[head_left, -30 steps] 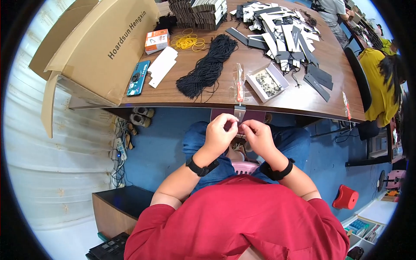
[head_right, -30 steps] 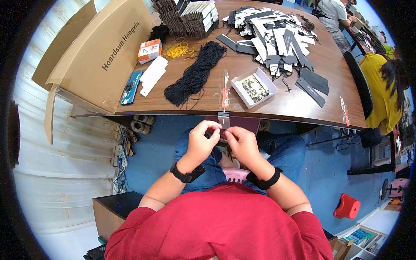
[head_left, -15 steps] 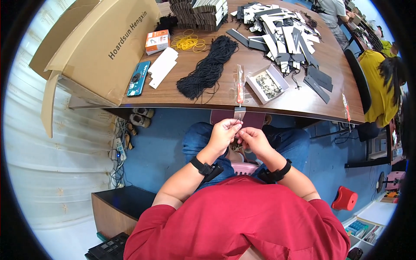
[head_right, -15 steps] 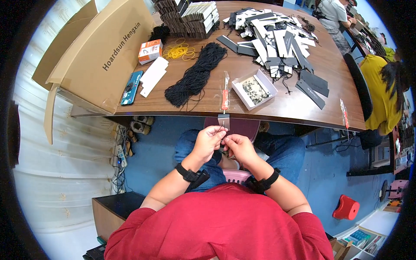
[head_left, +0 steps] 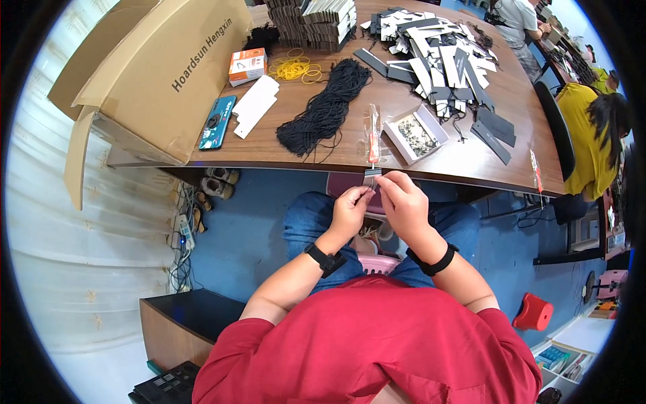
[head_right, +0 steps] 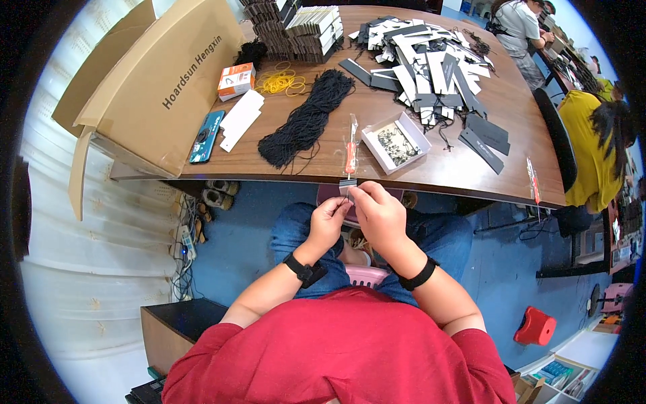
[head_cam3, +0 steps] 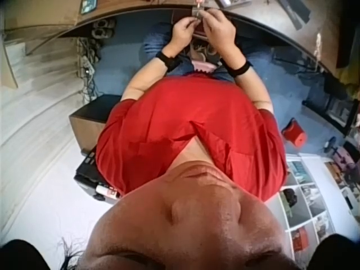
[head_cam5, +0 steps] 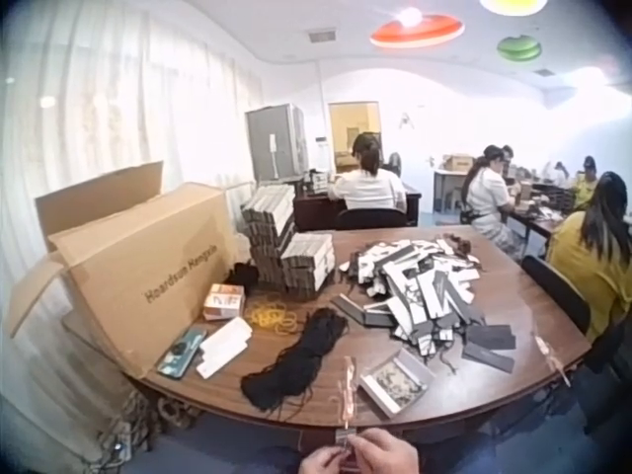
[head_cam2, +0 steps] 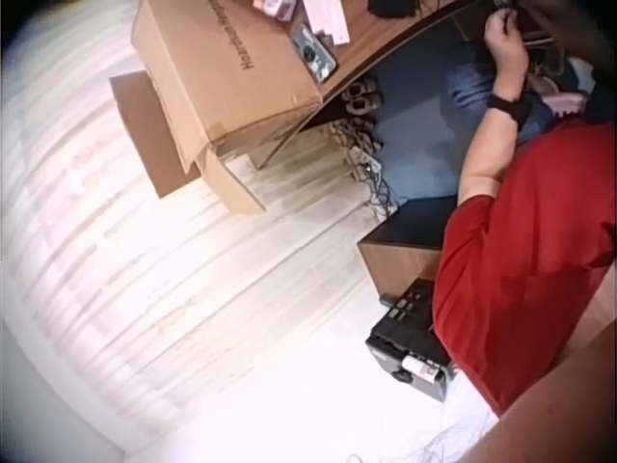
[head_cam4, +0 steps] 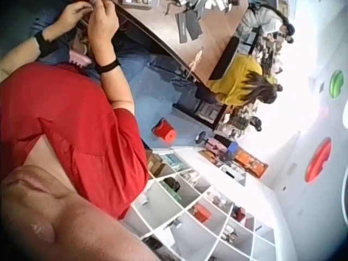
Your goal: Attaching black elastic strings to rectangular paper tags at a workbench.
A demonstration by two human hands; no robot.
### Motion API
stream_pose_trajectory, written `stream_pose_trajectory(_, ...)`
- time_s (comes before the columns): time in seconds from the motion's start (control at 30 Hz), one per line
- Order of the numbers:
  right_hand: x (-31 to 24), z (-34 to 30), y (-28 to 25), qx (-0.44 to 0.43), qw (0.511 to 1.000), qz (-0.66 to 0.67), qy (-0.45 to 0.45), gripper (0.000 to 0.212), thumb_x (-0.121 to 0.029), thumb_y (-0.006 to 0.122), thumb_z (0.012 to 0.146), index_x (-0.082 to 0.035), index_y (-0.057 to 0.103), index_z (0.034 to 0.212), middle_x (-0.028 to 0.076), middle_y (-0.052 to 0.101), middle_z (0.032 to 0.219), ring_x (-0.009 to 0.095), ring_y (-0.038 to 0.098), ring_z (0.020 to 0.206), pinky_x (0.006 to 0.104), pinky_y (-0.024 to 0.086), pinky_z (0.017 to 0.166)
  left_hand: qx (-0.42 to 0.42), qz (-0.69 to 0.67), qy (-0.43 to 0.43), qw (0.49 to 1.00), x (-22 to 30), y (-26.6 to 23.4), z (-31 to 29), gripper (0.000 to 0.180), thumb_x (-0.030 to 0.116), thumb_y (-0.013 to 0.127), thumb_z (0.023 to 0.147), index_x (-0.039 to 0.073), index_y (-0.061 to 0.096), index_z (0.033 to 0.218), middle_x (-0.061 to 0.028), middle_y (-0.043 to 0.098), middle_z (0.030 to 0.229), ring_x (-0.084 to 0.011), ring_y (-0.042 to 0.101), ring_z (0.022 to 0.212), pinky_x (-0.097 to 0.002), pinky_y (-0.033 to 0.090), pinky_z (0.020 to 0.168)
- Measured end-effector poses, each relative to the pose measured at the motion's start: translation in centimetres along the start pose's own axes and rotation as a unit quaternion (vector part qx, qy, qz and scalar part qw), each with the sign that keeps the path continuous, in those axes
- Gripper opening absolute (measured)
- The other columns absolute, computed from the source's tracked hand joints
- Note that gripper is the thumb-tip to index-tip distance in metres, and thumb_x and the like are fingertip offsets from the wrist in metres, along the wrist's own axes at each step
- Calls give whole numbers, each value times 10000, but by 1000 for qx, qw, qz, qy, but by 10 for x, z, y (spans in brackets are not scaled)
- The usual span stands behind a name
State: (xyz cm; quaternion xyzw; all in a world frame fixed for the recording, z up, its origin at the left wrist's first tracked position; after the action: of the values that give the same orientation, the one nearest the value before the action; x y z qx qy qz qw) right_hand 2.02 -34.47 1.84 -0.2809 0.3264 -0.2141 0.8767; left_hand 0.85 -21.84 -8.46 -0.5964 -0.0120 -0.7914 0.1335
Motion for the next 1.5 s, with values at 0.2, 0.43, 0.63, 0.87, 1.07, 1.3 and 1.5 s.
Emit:
stream_pose_trajectory(0.2, -2, 0, -1, 18, 998, 5, 58, 267, -19, 637, 711, -70, 628, 973, 85, 587, 893, 258, 607, 694, 339, 491, 575, -30, -85, -101, 991, -14, 3, 2, 142, 68, 572, 881, -23, 628, 975, -7, 630, 824, -49, 532, 755, -202, 448, 679)
stream_pose_trajectory(0.43, -2, -1, 2, 24, 1000, 9, 9, 215, -29, 643, 717, -51, 630, 930, 86, 587, 873, 260, 608, 696, 341, 491, 580, -42, -128, -118, 984, -14, 6, 3, 136, 64, 556, 890, -34, 627, 954, 7, 622, 832, -38, 521, 754, -199, 438, 660)
stream_pose_trajectory(0.63, -1, -3, 4, 14, 999, 28, 24, 180, -30, 642, 735, -48, 632, 914, 91, 589, 857, 259, 603, 679, 322, 492, 583, -60, -126, -143, 980, -13, 5, 2, 146, 63, 557, 888, -31, 626, 976, 2, 625, 853, -43, 527, 770, -197, 440, 677)
stream_pose_trajectory(0.87, 24, -9, 19, -24, 947, 221, 231, 137, -15, 650, 768, -17, 626, 902, 68, 601, 805, 123, 573, 611, 245, 464, 553, -59, -162, -130, 976, -21, 6, 2, 168, 59, 552, 889, -39, 621, 1007, -15, 633, 901, -55, 546, 805, -207, 455, 722)
stream_pose_trajectory(1.07, 30, -9, 24, -38, 943, 203, 262, 125, -23, 658, 764, -9, 622, 882, 62, 595, 759, 98, 551, 594, 229, 457, 554, -66, -159, -138, 975, -19, 5, 1, 161, 35, 539, 884, -45, 626, 993, -22, 637, 881, -68, 555, 802, -204, 455, 719)
stream_pose_trajectory(1.3, 21, -7, 16, -34, 959, 219, 179, 113, 26, 642, 757, -9, 606, 858, 43, 590, 788, 97, 542, 627, 216, 435, 546, -70, -188, -182, 963, -27, 2, -6, 136, 32, 557, 868, -33, 640, 954, -4, 625, 820, -56, 541, 748, -202, 437, 661)
stream_pose_trajectory(1.5, 8, -13, 19, -102, 985, 123, 71, 100, -23, 663, 745, -36, 606, 826, 40, 584, 795, 141, 576, 630, 242, 461, 556, -95, -204, -193, 955, -9, 0, -10, 109, 65, 556, 879, 14, 653, 884, 50, 547, 656, -22, 430, 531, -180, 323, 460)
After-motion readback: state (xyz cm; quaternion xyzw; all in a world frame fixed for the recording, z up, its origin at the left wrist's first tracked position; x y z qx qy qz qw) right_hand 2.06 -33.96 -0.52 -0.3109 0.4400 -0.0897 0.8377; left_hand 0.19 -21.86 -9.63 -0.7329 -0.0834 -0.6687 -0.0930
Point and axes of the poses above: each hand's wrist, its own z-axis towards the middle knuckle, its own y-axis out of the palm, x = y × z, the point moved 6 cm from there along z, towards the middle knuckle
